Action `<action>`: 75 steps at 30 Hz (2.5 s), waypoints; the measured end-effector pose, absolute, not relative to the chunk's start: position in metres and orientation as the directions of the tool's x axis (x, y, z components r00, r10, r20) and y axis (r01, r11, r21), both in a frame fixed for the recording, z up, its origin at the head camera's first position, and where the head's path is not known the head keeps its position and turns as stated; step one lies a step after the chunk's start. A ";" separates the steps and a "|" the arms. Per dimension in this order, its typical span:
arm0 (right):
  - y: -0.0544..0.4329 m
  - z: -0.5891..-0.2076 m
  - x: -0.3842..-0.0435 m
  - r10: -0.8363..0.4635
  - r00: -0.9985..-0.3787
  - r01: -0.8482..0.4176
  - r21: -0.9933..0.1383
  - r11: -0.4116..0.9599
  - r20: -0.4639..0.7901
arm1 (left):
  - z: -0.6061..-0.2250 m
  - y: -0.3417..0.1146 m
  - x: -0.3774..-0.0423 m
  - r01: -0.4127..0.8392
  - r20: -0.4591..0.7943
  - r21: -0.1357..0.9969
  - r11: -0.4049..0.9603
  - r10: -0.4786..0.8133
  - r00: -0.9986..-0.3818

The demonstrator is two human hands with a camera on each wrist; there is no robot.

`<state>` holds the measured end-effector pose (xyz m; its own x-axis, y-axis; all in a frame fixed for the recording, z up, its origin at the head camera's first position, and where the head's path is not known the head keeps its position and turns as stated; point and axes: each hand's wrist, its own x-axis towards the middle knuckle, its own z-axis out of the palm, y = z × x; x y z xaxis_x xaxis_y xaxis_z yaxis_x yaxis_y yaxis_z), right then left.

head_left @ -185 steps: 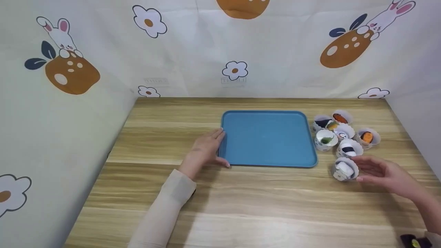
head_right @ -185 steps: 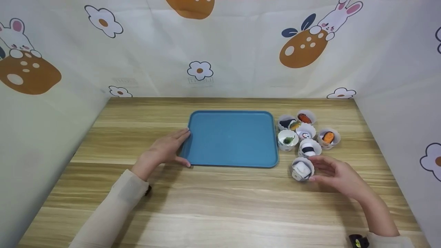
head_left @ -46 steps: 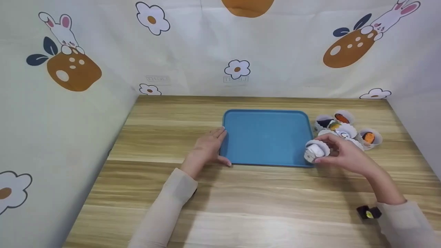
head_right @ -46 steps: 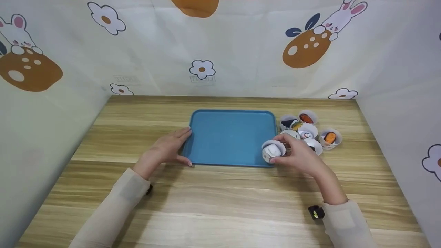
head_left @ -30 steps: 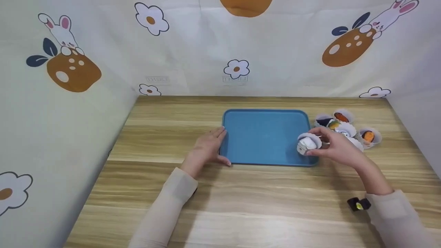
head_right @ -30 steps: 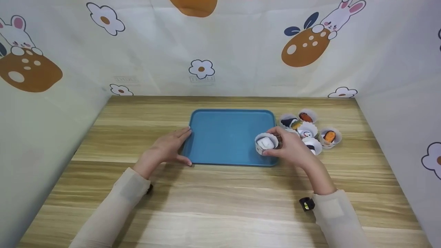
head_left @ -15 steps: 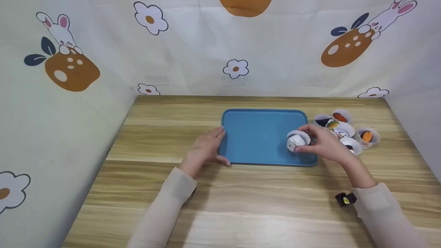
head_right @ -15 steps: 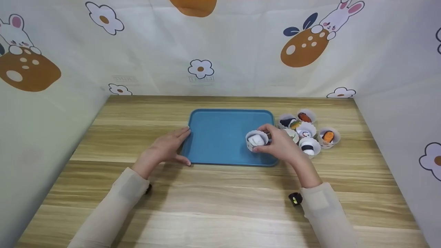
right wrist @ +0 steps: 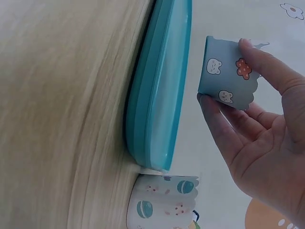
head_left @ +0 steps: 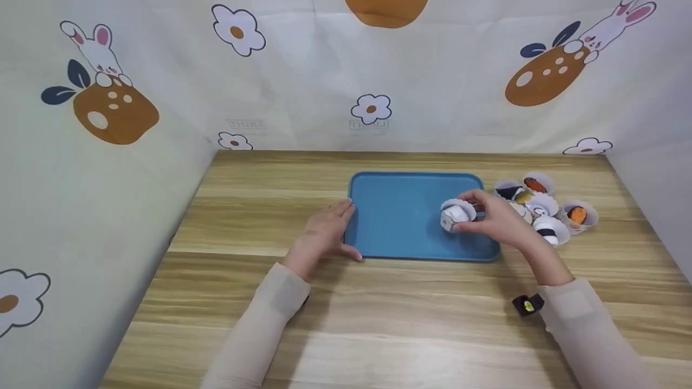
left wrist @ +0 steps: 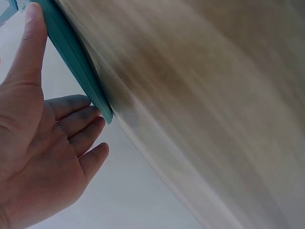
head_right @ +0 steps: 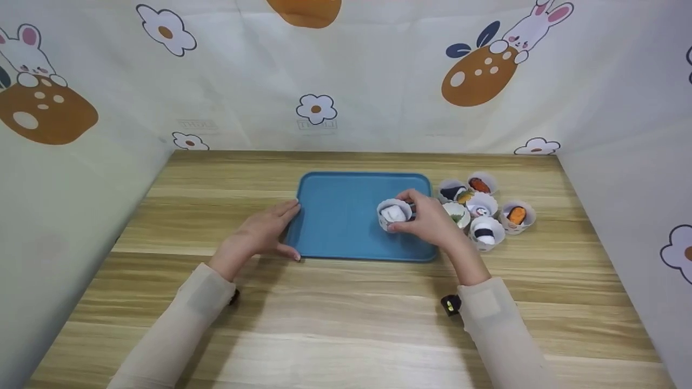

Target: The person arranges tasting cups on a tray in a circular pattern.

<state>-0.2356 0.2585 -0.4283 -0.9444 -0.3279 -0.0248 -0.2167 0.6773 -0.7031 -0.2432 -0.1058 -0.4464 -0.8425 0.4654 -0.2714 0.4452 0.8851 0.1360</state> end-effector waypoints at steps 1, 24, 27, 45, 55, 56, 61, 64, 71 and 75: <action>0.258 -0.428 -0.237 -0.329 -0.944 -0.221 -0.702 0.677 -0.020 | -0.446 -0.106 -0.243 0.444 -0.271 0.137 0.885 0.465 -0.843; 0.235 -0.416 -0.262 -0.270 -0.960 -0.141 -0.711 0.689 -0.071 | -0.446 -0.106 -0.244 0.435 -0.285 0.127 0.891 0.453 -0.845; 0.232 -0.417 -0.267 -0.265 -0.961 -0.132 -0.705 0.697 -0.081 | -0.447 -0.106 -0.244 0.437 -0.285 0.128 0.890 0.455 -0.844; 0.210 -0.415 -0.287 -0.249 -0.967 -0.138 -0.715 0.685 -0.053 | -0.447 -0.106 -0.244 0.455 -0.262 0.115 0.883 0.469 -0.844; 0.199 -0.420 -0.297 -0.199 -0.979 -0.106 -0.720 0.686 -0.046 | -0.448 -0.105 -0.244 0.445 -0.267 0.128 0.886 0.463 -0.845; 0.198 -0.420 -0.299 -0.193 -0.980 -0.099 -0.723 0.684 -0.049 | -0.448 -0.105 -0.243 0.439 -0.270 0.136 0.888 0.459 -0.846; 0.194 -0.424 -0.306 -0.167 -0.984 -0.070 -0.730 0.679 -0.061 | -0.446 -0.104 -0.242 0.415 -0.282 0.167 0.895 0.446 -0.849; 0.191 -0.427 -0.310 -0.153 -0.986 -0.057 -0.742 0.667 -0.062 | -0.447 -0.104 -0.242 0.412 -0.281 0.171 0.895 0.445 -0.850; 0.188 -0.432 -0.318 -0.140 -0.989 -0.053 -0.746 0.664 -0.054 | -0.447 -0.105 -0.243 0.432 -0.262 0.183 0.883 0.467 -0.844; 0.186 -0.435 -0.322 -0.132 -0.990 -0.053 -0.742 0.668 -0.048 | -0.447 -0.105 -0.243 0.433 -0.261 0.180 0.883 0.468 -0.844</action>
<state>-0.3219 0.1858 -0.4347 -0.9901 -0.1317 -0.0478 -0.0531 0.6680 -0.7423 -0.2427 -0.1051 -0.4471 -0.8444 0.4677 -0.2612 0.4333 0.8830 0.1803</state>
